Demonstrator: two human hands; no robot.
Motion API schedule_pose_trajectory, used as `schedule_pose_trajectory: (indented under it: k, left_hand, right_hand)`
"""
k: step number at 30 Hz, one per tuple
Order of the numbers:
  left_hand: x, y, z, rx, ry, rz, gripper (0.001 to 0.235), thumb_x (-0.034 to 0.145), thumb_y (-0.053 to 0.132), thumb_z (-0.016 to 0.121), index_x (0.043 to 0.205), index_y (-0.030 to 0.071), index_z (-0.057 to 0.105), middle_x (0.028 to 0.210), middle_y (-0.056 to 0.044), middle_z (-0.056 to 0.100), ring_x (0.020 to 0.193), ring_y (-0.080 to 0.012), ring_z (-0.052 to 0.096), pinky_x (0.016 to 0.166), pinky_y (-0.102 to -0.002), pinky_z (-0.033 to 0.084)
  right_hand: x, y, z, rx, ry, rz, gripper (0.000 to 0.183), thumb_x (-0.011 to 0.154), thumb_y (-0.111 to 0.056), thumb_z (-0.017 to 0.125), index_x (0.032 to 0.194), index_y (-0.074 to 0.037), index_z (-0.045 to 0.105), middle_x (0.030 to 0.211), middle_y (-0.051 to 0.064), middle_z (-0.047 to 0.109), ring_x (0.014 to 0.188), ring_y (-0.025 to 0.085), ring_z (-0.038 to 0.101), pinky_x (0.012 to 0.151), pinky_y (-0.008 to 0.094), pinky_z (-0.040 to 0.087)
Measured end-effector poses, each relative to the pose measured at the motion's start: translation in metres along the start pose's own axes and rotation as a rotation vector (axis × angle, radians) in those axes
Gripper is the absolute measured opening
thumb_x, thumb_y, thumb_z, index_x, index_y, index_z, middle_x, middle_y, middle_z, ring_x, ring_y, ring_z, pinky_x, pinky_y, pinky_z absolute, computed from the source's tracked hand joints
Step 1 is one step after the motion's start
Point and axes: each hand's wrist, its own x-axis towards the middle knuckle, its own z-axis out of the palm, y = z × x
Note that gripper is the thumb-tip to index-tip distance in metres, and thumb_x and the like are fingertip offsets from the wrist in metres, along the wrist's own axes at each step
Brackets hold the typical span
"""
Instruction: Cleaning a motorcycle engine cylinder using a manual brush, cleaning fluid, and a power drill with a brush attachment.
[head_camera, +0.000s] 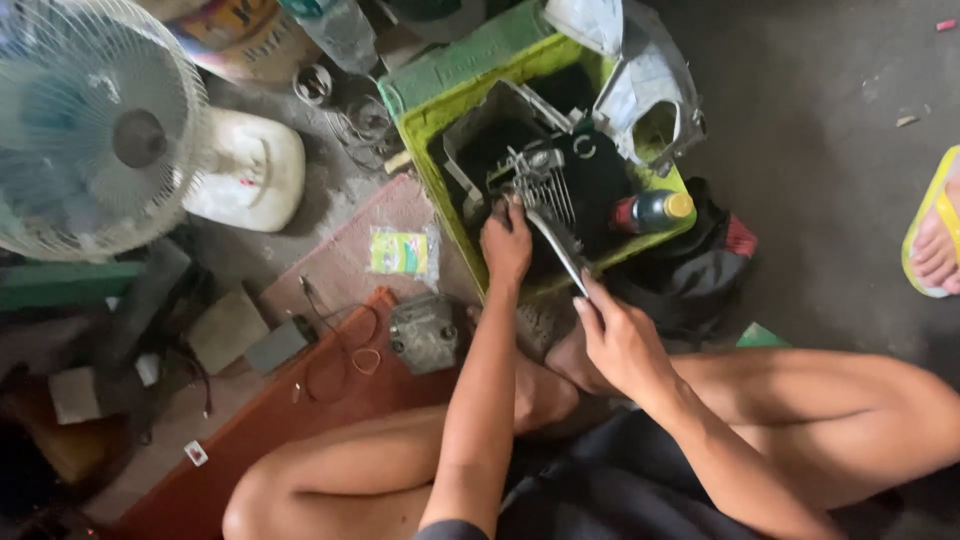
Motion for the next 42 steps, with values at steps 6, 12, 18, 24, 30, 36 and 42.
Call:
schedule_pose_trajectory:
  k: [6, 12, 18, 24, 30, 36, 42]
  left_hand:
    - [0.005, 0.008, 0.016, 0.253, -0.009, 0.158, 0.044, 0.107, 0.033, 0.041, 0.125, 0.001, 0.066, 0.103, -0.031, 0.074, 0.108, -0.0496, 0.068, 0.105, -0.056, 0.044]
    - [0.003, 0.0, 0.01, 0.111, 0.047, 0.073, 0.043, 0.105, 0.033, 0.045, 0.121, 0.002, 0.068, 0.102, -0.031, 0.073, 0.104, -0.0521, 0.068, 0.096, -0.059, 0.049]
    - [0.014, -0.001, 0.016, 0.147, -0.002, 0.106, 0.042, 0.105, 0.03, 0.044, 0.125, 0.001, 0.067, 0.105, -0.032, 0.073, 0.105, -0.0508, 0.069, 0.097, -0.058, 0.05]
    - [0.017, -0.024, 0.009, 0.017, 0.044, 0.018, 0.047, 0.105, 0.038, 0.045, 0.121, 0.001, 0.069, 0.107, -0.031, 0.072, 0.106, -0.0525, 0.067, 0.093, -0.061, 0.05]
    - [0.016, 0.011, 0.009, 0.14, 0.033, 0.062, 0.047, 0.105, 0.032, 0.046, 0.113, -0.006, 0.073, 0.099, -0.036, 0.072, 0.101, -0.052, 0.069, 0.095, -0.06, 0.051]
    - [0.013, -0.014, 0.002, 0.004, 0.039, 0.018, 0.048, 0.105, 0.037, 0.045, 0.115, -0.002, 0.071, 0.102, -0.031, 0.073, 0.106, -0.051, 0.067, 0.096, -0.06, 0.049]
    - [0.01, -0.003, 0.016, 0.211, 0.033, 0.101, 0.04, 0.105, 0.032, 0.045, 0.115, 0.002, 0.07, 0.095, -0.027, 0.075, 0.1, -0.0455, 0.071, 0.104, -0.056, 0.047]
  right_hand:
    - [0.06, 0.019, 0.026, 0.011, 0.061, 0.064, 0.042, 0.104, -0.038, 0.051, 0.144, -0.026, 0.061, 0.096, 0.021, 0.076, 0.099, 0.041, 0.072, 0.087, 0.056, 0.056]
    - [0.016, -0.011, -0.017, 0.039, -0.043, 0.174, 0.04, 0.102, -0.039, 0.05, 0.135, -0.023, 0.067, 0.102, 0.024, 0.076, 0.102, 0.045, 0.069, 0.09, 0.059, 0.055]
    - [0.068, 0.0, 0.014, 0.018, 0.02, 0.08, 0.042, 0.104, -0.035, 0.051, 0.14, -0.018, 0.063, 0.101, 0.023, 0.075, 0.101, 0.043, 0.07, 0.088, 0.059, 0.055]
    - [0.014, -0.002, 0.0, 0.004, -0.049, 0.121, 0.045, 0.102, -0.034, 0.05, 0.144, -0.023, 0.06, 0.102, 0.026, 0.075, 0.099, 0.047, 0.07, 0.088, 0.062, 0.055]
    - [0.053, -0.019, 0.016, -0.039, 0.034, 0.022, 0.048, 0.104, -0.032, 0.047, 0.147, -0.013, 0.056, 0.101, 0.031, 0.074, 0.098, 0.049, 0.071, 0.087, 0.064, 0.054]
    - [0.016, -0.01, 0.007, -0.069, 0.008, -0.008, 0.045, 0.102, -0.029, 0.052, 0.144, -0.015, 0.06, 0.104, 0.027, 0.075, 0.096, 0.047, 0.072, 0.082, 0.059, 0.059]
    - [0.018, -0.003, 0.007, -0.037, 0.023, 0.054, 0.047, 0.104, -0.028, 0.05, 0.147, -0.011, 0.056, 0.106, 0.03, 0.073, 0.099, 0.049, 0.07, 0.085, 0.063, 0.056]
